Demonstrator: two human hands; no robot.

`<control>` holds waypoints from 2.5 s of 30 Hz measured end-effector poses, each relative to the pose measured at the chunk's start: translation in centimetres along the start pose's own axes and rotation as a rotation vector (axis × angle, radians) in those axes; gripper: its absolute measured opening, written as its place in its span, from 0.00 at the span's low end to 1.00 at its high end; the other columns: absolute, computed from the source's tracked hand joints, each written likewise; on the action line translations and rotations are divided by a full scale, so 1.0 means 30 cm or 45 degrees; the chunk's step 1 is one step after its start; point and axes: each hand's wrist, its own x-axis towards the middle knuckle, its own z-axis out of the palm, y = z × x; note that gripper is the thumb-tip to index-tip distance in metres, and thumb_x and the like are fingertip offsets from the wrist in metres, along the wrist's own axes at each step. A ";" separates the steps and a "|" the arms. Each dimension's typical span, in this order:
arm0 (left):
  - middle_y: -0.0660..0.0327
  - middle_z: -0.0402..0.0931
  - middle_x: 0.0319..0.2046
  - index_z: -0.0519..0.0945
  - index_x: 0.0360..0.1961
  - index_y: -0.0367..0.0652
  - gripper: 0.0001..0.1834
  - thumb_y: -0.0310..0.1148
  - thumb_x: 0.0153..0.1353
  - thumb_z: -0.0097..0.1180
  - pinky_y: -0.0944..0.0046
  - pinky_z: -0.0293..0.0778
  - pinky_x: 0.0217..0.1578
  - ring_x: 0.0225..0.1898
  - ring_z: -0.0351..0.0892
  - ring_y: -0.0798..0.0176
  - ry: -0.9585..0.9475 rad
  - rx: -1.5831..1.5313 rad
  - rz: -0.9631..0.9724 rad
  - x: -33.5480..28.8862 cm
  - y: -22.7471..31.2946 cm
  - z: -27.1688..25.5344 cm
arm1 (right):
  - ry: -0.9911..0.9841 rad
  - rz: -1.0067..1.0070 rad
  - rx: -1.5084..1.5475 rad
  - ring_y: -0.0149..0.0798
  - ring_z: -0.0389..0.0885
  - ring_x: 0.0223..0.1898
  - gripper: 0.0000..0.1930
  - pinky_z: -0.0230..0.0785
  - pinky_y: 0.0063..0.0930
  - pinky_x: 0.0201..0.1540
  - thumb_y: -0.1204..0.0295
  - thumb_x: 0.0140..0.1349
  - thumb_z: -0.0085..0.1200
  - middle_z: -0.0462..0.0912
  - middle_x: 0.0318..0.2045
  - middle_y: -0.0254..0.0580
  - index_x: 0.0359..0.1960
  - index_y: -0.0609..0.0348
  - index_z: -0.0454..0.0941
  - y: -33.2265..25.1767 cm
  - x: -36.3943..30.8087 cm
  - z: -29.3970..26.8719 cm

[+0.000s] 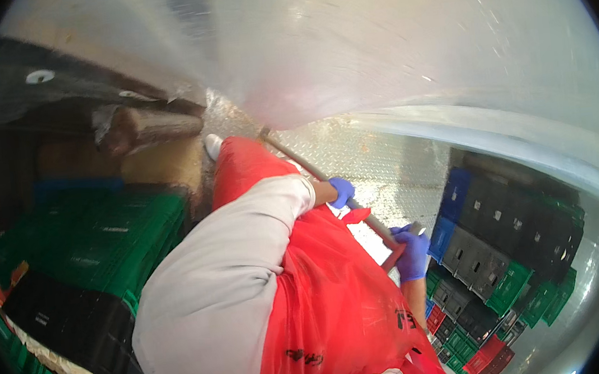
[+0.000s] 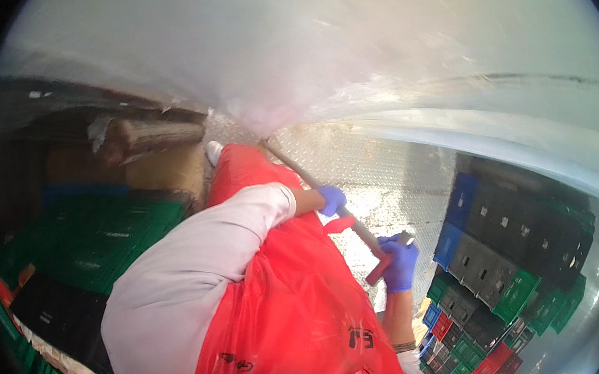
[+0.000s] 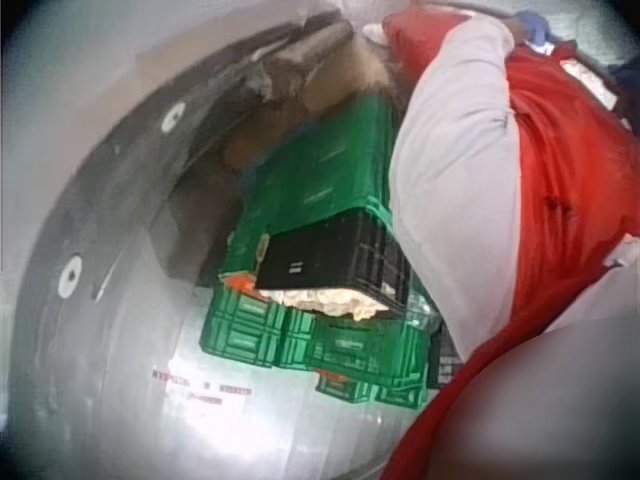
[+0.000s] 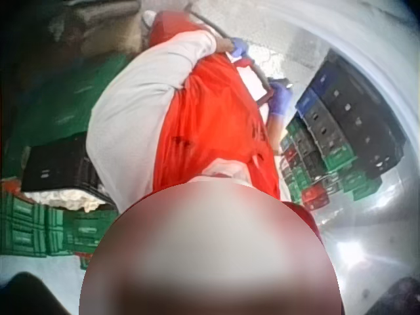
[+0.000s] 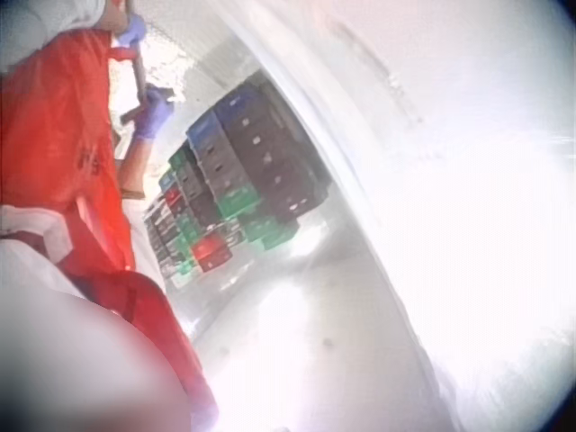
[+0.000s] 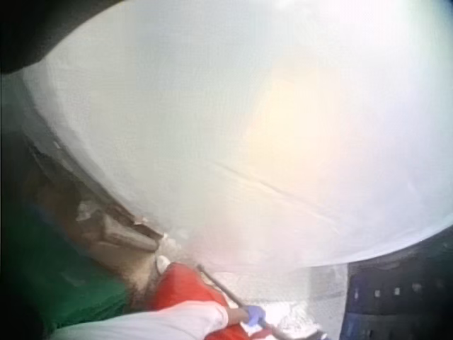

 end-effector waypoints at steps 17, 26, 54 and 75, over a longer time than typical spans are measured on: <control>0.53 0.87 0.45 0.90 0.43 0.52 0.14 0.36 0.55 0.64 0.47 0.80 0.50 0.49 0.87 0.47 -0.182 0.691 -0.388 -0.001 -0.381 -0.121 | -0.208 0.217 0.629 0.47 0.86 0.40 0.12 0.86 0.44 0.41 0.82 0.50 0.62 0.84 0.44 0.56 0.38 0.72 0.78 0.411 0.296 0.244; 0.49 0.86 0.47 0.89 0.44 0.49 0.15 0.36 0.54 0.65 0.48 0.82 0.52 0.49 0.87 0.45 -0.648 0.717 0.160 0.304 0.143 0.231 | 0.406 0.590 0.721 0.41 0.79 0.21 0.11 0.75 0.38 0.22 0.77 0.54 0.62 0.79 0.29 0.44 0.39 0.63 0.77 0.464 -0.078 -0.312; 0.43 0.84 0.49 0.88 0.45 0.42 0.16 0.33 0.66 0.49 0.38 0.68 0.64 0.54 0.82 0.40 -0.328 1.367 0.324 0.900 0.263 0.071 | 1.022 0.650 1.777 0.49 0.81 0.23 0.10 0.79 0.45 0.24 0.73 0.62 0.57 0.79 0.32 0.48 0.44 0.61 0.75 0.927 0.231 0.045; 0.56 0.71 0.70 0.68 0.74 0.42 0.36 0.51 0.72 0.57 0.60 0.66 0.68 0.70 0.69 0.61 -0.055 -0.208 0.090 0.528 0.437 -1.489 | 0.044 -0.527 -0.118 0.53 0.87 0.33 0.20 0.78 0.43 0.42 0.62 0.43 0.70 0.86 0.29 0.56 0.33 0.65 0.85 -0.486 0.794 0.001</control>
